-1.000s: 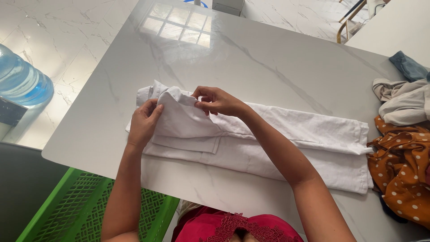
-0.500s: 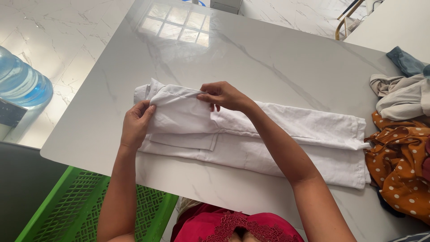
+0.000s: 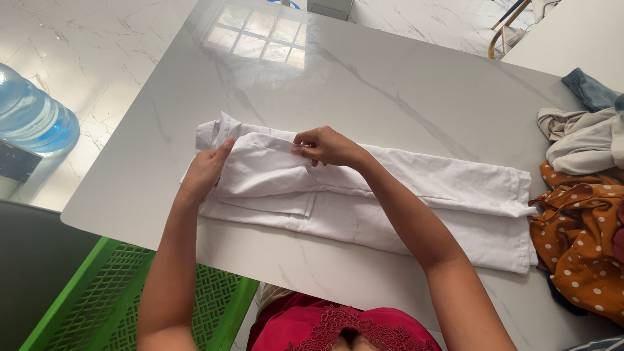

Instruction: Folding a white button-down shirt neatly on a table by smoothing the fabric and folding the sleeves and body.

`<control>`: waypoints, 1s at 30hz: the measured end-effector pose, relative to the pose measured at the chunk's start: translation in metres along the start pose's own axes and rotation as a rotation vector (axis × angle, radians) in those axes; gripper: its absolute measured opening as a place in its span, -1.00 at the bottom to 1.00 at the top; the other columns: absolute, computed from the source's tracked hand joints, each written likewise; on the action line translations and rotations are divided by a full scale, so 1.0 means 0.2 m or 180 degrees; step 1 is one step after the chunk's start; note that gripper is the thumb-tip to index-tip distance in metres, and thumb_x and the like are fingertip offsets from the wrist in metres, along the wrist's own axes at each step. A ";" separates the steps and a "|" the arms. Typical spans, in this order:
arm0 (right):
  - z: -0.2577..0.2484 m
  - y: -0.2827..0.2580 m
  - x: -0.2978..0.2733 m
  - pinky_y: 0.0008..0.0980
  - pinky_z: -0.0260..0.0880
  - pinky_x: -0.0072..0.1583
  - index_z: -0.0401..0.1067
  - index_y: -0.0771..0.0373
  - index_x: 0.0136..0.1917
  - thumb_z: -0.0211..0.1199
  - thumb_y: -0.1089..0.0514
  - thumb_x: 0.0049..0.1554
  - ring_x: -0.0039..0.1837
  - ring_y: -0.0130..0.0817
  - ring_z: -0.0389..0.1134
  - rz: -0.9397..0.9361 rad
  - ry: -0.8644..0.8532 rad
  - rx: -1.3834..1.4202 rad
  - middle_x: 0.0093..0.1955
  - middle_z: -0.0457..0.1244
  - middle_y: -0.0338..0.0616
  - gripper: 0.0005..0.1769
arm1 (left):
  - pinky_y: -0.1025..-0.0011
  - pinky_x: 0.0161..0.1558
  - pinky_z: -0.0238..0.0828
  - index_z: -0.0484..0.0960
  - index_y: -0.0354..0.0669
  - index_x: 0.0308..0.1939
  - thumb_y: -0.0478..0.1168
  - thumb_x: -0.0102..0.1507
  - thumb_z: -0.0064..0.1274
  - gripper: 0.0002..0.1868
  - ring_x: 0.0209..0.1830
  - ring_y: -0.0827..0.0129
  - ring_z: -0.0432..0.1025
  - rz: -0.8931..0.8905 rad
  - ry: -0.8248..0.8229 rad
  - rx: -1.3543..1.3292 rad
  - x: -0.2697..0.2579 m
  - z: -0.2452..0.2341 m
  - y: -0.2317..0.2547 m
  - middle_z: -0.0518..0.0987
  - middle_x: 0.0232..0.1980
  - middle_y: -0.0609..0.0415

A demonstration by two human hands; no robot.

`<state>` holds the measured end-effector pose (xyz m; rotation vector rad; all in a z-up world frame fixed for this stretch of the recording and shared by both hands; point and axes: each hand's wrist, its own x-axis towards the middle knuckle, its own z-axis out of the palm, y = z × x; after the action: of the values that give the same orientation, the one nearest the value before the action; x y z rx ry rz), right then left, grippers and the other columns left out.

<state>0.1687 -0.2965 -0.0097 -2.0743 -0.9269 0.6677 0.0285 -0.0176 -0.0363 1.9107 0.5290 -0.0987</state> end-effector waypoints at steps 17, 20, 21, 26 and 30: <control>0.08 -0.33 0.08 -0.29 0.31 0.24 0.55 0.04 0.03 0.31 -0.26 0.19 0.01 -0.44 0.40 -0.0860 0.0696 0.0640 -0.17 0.40 -0.33 -0.63 | 0.31 -0.08 0.51 0.73 -0.02 0.00 -0.14 0.32 0.23 -0.81 -0.19 0.44 0.53 0.1797 0.0503 -0.0620 -0.14 0.14 0.17 0.69 -0.24 0.03; 0.08 -0.31 0.10 -0.38 0.34 0.14 0.51 0.03 0.07 0.25 -0.25 0.24 -0.09 -0.53 0.39 -0.0809 0.0722 0.0892 -0.25 0.37 -0.36 -0.64 | 0.30 -0.09 0.49 0.73 0.02 -0.04 -0.06 0.39 0.16 -0.84 -0.23 0.50 0.49 0.1844 0.0666 -0.0524 -0.13 0.13 0.17 0.68 -0.30 0.05; 0.07 -0.30 0.11 -0.41 0.35 0.08 0.49 0.01 0.12 0.18 -0.30 0.28 -0.13 -0.54 0.39 -0.0756 0.0666 0.0934 -0.28 0.37 -0.34 -0.60 | 0.31 -0.08 0.47 0.72 0.04 -0.04 -0.02 0.42 0.12 -0.82 -0.25 0.55 0.45 0.1856 0.0761 -0.0451 -0.14 0.11 0.18 0.67 -0.34 0.06; 0.01 -0.15 0.09 -0.03 0.35 0.19 0.54 0.12 0.08 0.12 -0.44 0.21 0.07 0.05 0.44 0.0071 0.0093 -0.0505 -0.06 0.39 0.11 -0.38 | 0.13 0.00 0.45 0.71 0.01 -0.01 0.14 0.48 -0.02 -0.64 -0.17 0.13 0.57 0.1443 0.0837 -0.0349 0.01 0.08 0.00 0.68 -0.25 -0.08; -0.02 -0.11 0.05 0.07 0.36 0.19 0.54 0.17 0.21 0.21 -0.01 0.20 0.14 0.15 0.44 -0.0047 0.0012 -0.0640 -0.01 0.41 0.19 -0.63 | -0.01 0.16 0.36 0.68 0.12 0.12 0.23 0.50 -0.17 -0.57 0.08 -0.06 0.53 0.1045 0.0812 -0.0221 0.09 0.09 -0.13 0.69 -0.10 -0.11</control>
<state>0.1692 -0.2799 0.0087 -2.2411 -1.0429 0.5826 0.0380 -0.0202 -0.0720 1.9273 0.3744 0.3757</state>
